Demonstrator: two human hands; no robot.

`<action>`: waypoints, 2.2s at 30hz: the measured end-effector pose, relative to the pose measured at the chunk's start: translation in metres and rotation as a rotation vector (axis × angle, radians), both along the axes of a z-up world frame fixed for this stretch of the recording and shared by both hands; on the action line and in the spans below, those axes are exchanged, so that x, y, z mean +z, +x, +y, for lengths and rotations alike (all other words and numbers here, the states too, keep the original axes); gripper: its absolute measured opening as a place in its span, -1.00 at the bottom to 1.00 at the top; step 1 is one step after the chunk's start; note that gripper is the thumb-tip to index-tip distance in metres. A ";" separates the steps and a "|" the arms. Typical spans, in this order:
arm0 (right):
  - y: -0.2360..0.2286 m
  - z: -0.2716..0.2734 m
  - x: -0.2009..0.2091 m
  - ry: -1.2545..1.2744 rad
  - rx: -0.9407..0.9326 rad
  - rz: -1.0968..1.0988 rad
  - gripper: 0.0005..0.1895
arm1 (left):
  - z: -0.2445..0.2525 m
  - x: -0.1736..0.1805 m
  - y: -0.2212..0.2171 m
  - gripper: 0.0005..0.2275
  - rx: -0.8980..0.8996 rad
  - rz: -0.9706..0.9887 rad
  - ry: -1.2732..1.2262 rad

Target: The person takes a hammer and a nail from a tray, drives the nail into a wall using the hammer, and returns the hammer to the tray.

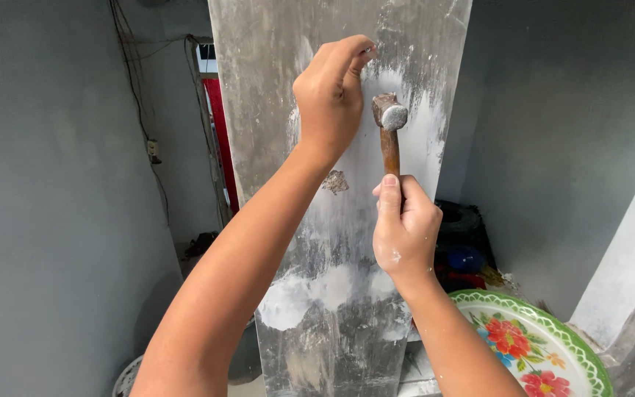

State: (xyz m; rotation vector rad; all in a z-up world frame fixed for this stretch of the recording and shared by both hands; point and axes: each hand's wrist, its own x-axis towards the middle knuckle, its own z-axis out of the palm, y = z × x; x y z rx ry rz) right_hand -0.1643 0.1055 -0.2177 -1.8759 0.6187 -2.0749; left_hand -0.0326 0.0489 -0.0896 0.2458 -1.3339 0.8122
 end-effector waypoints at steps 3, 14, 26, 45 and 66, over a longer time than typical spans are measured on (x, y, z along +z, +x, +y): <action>-0.002 -0.002 -0.005 0.037 0.067 -0.034 -0.64 | 0.005 -0.011 -0.002 -0.76 0.020 0.021 0.021; -0.002 -0.006 -0.025 0.071 0.231 -0.096 -0.65 | 0.026 -0.052 -0.006 -0.82 0.005 0.113 0.101; -0.004 -0.008 -0.050 0.202 0.289 -0.106 -0.63 | 0.050 -0.104 -0.013 -0.90 -0.046 0.168 0.283; -0.013 -0.006 -0.119 0.333 0.344 -0.052 -0.66 | 0.079 -0.224 -0.020 -0.94 -0.030 0.334 0.605; -0.022 0.025 -0.249 0.641 0.573 0.015 -0.71 | 0.109 -0.364 -0.050 -0.94 -0.058 0.633 1.007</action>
